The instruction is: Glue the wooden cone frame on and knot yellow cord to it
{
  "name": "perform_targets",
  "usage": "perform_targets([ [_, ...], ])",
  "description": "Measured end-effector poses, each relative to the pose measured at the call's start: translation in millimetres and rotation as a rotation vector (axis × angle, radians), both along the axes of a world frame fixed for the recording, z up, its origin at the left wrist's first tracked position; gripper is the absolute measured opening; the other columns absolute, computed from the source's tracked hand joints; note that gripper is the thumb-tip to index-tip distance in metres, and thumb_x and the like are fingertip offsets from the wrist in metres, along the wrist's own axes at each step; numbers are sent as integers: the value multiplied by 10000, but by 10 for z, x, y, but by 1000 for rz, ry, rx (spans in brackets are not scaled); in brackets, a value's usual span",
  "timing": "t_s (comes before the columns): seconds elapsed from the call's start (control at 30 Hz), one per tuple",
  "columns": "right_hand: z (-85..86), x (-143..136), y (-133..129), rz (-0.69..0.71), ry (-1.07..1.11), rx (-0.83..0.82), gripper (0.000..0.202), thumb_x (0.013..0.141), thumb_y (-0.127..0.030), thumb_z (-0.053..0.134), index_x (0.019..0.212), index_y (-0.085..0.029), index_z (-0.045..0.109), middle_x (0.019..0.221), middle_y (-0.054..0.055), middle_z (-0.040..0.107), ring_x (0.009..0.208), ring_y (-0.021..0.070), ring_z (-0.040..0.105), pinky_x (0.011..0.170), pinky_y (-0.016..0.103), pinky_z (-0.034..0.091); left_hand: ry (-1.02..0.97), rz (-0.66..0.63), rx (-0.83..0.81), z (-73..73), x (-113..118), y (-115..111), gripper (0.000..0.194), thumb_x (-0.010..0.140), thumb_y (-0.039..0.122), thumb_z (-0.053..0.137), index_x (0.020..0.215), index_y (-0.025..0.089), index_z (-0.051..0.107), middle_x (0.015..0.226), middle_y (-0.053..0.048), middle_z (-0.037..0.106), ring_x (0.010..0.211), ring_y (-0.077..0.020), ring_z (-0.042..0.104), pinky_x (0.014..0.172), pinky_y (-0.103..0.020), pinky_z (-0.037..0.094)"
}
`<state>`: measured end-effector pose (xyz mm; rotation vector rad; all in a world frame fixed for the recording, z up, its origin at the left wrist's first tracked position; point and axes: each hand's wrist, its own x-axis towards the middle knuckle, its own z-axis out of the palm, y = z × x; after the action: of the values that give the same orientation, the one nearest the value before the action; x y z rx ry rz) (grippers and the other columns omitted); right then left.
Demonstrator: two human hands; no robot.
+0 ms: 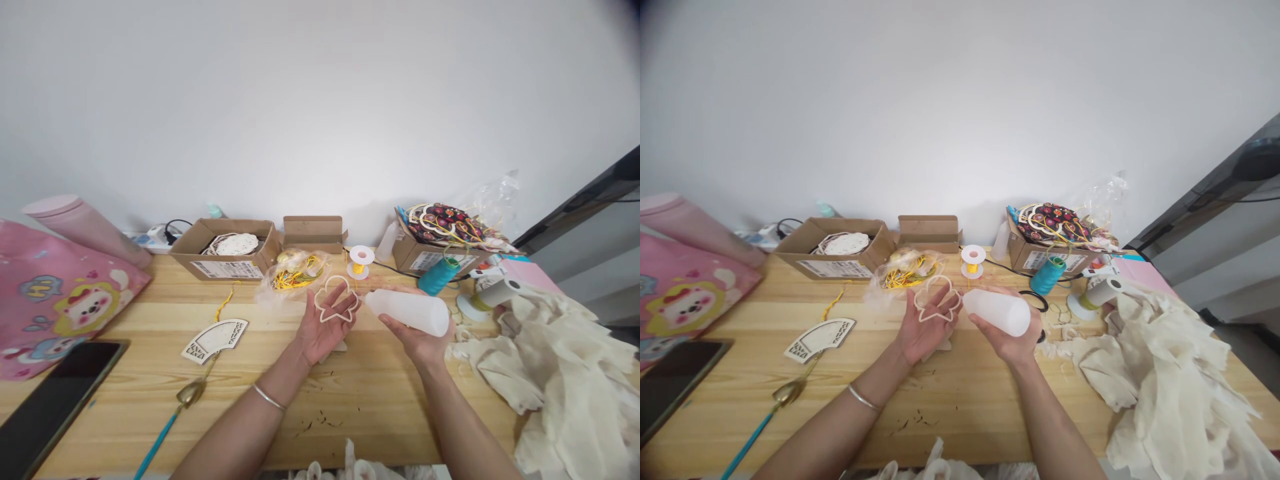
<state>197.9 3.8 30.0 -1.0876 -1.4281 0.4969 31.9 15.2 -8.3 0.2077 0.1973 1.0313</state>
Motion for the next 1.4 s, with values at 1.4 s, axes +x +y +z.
perform_targets([
  [1.4, 32, -4, -40, 103, -38, 9, 357, 519, -170, 700, 859, -199, 595, 867, 57, 637, 785, 223, 583, 704, 378, 486, -17, 24, 2, 30, -17, 12, 592, 703, 613, 332, 1078, 177, 474, 1055, -106, 537, 988, -172, 489, 805, -272, 375],
])
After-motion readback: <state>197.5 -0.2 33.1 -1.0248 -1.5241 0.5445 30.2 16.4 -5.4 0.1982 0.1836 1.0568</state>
